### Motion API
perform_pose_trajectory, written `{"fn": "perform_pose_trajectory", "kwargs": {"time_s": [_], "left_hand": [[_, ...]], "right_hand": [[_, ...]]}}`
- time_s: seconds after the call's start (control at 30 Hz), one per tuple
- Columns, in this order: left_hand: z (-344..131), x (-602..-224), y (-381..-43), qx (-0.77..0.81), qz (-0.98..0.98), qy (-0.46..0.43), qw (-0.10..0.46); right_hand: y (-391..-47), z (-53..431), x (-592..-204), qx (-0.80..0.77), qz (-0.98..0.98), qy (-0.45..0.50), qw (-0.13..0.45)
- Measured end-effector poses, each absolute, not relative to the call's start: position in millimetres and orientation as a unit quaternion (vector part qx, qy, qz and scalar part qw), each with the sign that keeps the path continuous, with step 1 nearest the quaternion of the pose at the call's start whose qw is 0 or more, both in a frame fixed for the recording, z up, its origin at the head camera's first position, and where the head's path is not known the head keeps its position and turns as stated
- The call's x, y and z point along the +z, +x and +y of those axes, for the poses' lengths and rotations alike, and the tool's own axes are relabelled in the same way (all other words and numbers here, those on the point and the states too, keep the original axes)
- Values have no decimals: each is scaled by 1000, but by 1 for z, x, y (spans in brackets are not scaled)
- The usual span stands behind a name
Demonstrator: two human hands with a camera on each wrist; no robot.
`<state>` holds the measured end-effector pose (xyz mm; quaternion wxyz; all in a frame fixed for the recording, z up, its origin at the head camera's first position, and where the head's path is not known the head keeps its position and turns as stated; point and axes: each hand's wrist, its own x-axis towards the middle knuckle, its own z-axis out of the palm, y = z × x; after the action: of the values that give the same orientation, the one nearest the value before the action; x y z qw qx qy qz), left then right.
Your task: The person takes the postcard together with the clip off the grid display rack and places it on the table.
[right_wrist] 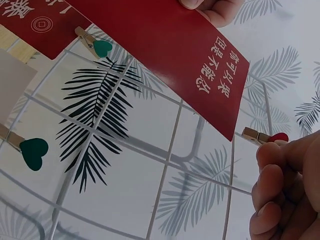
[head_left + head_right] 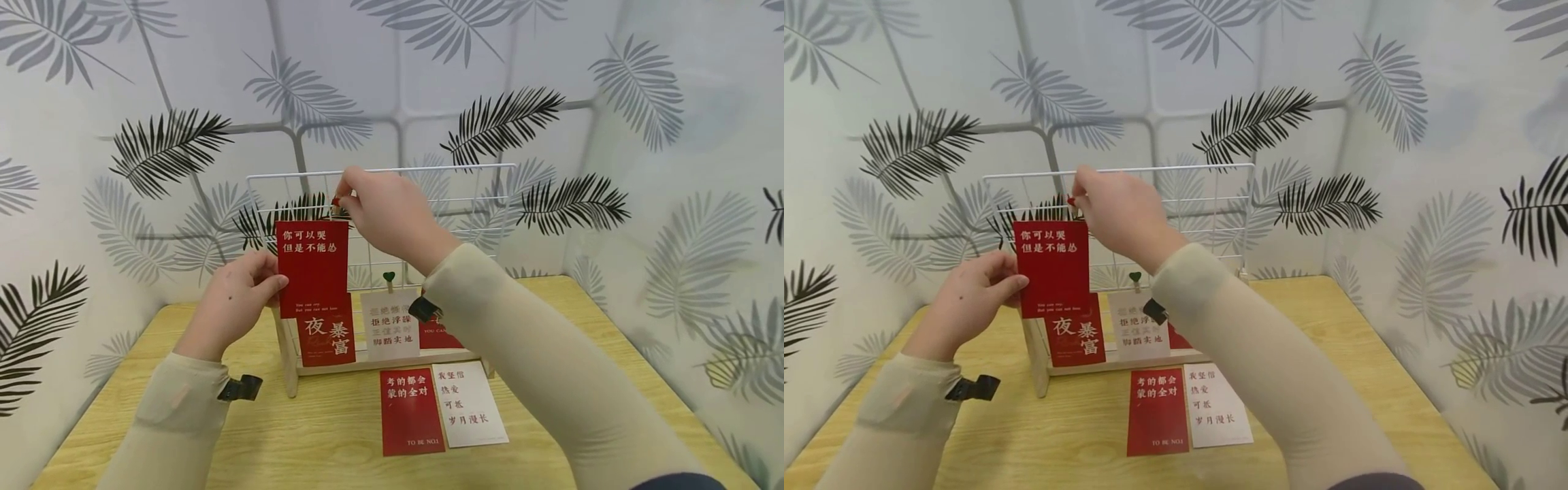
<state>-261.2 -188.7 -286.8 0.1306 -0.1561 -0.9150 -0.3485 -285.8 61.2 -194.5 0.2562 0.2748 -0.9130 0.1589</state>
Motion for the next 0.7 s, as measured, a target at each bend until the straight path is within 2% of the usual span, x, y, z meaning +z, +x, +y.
{"fn": "perform_pose_trajectory", "kwargs": {"time_s": [0.27,0.7], "left_hand": [[-190,-289,-257,-365,-910,-157,116],[-189,-289,-252,-355,-910,-160,141]], "right_hand": [[-282,68,-198,164,-911,281,252],[-274,83,-205,178,-910,283,246]]}}
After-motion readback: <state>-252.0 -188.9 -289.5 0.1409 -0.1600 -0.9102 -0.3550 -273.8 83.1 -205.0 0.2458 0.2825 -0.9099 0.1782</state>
